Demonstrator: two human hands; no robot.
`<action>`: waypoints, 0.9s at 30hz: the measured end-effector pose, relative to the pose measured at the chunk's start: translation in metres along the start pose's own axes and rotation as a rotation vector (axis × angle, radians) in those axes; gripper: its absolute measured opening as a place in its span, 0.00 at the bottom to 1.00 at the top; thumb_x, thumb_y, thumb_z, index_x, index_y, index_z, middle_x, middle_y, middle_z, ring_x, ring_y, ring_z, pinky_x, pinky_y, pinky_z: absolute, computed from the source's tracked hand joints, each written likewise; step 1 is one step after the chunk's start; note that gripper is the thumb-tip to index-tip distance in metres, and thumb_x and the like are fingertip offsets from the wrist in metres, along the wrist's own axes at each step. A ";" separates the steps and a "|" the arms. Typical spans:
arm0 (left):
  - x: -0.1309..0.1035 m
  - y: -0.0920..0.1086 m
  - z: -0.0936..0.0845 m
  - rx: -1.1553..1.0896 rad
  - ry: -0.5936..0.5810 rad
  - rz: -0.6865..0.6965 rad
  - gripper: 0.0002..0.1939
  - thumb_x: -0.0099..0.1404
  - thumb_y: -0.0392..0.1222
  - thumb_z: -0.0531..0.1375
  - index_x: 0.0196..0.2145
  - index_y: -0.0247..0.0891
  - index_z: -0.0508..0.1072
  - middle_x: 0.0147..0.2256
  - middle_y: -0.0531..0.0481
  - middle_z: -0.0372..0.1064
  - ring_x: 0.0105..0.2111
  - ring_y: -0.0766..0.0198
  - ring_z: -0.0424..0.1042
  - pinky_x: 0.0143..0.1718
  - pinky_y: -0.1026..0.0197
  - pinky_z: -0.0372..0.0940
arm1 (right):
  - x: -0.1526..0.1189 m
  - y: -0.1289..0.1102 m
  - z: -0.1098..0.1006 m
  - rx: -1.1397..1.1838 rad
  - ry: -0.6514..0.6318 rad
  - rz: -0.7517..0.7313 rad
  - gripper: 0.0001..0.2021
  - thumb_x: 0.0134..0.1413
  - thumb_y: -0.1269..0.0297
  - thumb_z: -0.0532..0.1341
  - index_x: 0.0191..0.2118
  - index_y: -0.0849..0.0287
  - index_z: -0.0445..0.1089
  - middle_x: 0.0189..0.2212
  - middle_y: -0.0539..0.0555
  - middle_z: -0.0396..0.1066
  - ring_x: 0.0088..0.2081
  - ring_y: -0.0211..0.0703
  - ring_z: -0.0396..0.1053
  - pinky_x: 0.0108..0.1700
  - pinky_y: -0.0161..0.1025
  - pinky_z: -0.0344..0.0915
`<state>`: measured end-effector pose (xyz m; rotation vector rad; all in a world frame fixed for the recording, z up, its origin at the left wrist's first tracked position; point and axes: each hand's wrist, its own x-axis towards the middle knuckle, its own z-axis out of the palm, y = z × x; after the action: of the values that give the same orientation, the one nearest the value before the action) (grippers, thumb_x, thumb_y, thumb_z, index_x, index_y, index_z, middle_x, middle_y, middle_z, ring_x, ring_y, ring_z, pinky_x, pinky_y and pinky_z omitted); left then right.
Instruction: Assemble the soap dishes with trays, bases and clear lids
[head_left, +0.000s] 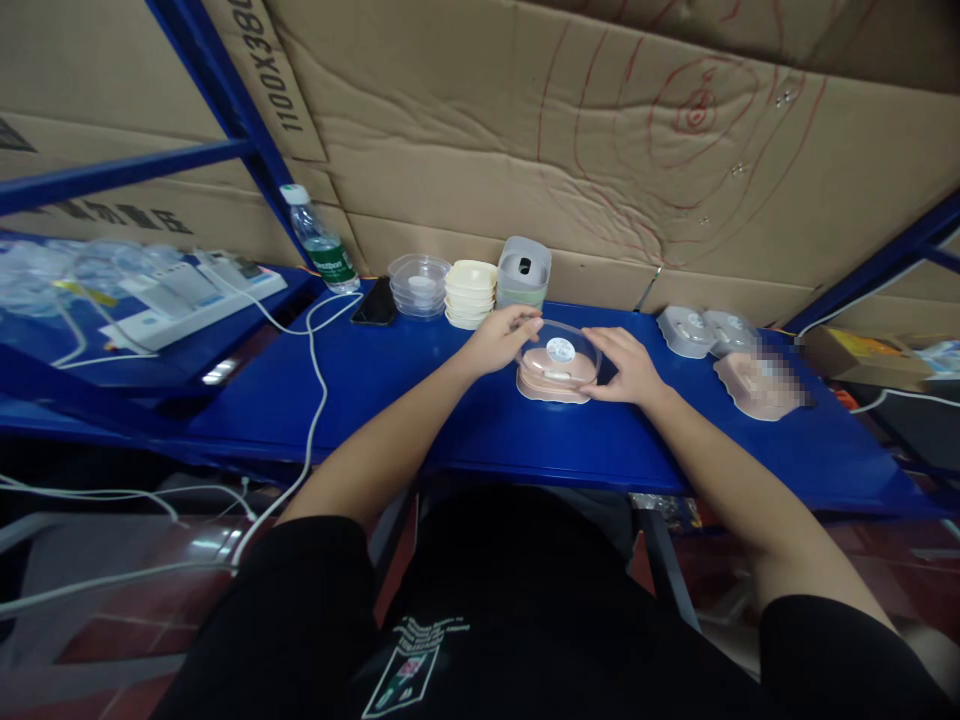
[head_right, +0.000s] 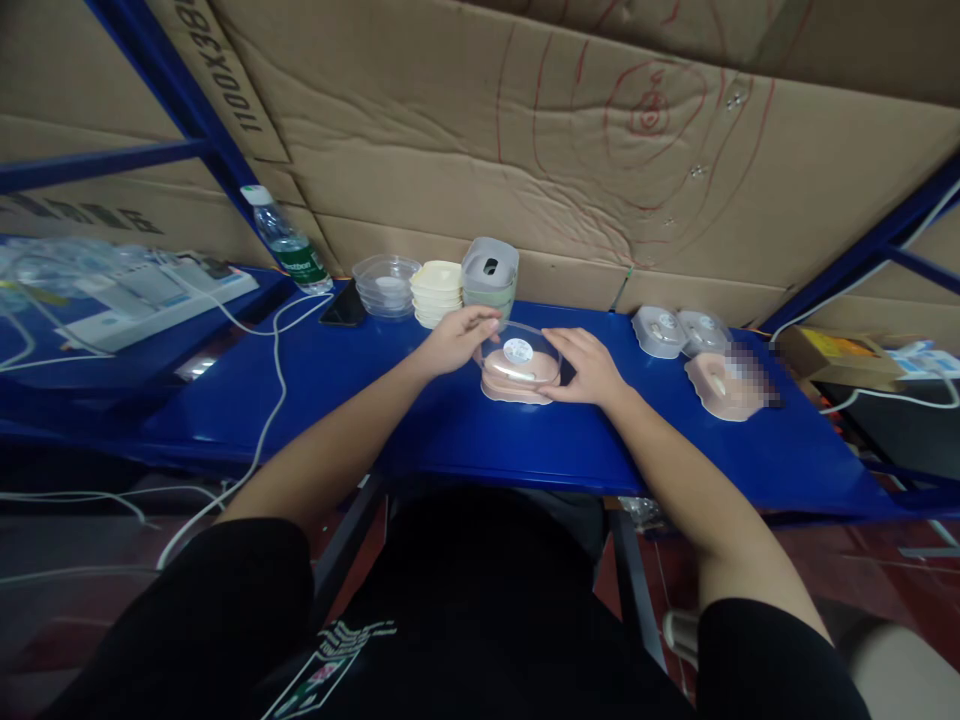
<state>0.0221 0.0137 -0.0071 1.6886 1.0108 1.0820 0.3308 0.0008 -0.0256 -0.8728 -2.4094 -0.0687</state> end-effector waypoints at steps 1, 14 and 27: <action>0.000 -0.001 -0.003 0.078 -0.003 0.049 0.20 0.76 0.53 0.68 0.57 0.38 0.80 0.42 0.46 0.83 0.28 0.65 0.76 0.33 0.60 0.72 | 0.000 0.001 0.000 0.007 0.006 -0.004 0.53 0.57 0.24 0.66 0.79 0.55 0.66 0.67 0.68 0.77 0.65 0.77 0.76 0.67 0.73 0.70; -0.002 -0.005 -0.022 0.584 -0.323 0.156 0.36 0.63 0.64 0.72 0.61 0.39 0.81 0.55 0.37 0.81 0.54 0.46 0.79 0.57 0.50 0.71 | -0.002 0.009 0.005 0.044 -0.080 -0.032 0.48 0.60 0.23 0.64 0.72 0.55 0.74 0.62 0.66 0.81 0.60 0.71 0.80 0.64 0.69 0.74; -0.003 0.002 -0.027 0.755 -0.467 0.116 0.56 0.55 0.67 0.76 0.73 0.36 0.72 0.64 0.34 0.78 0.59 0.43 0.78 0.60 0.49 0.70 | -0.003 0.012 0.004 0.011 -0.110 -0.095 0.45 0.65 0.26 0.63 0.74 0.55 0.71 0.63 0.67 0.80 0.61 0.69 0.80 0.62 0.67 0.76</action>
<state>-0.0038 0.0166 0.0004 2.4734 1.0796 0.3184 0.3377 0.0092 -0.0325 -0.7749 -2.5505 -0.0444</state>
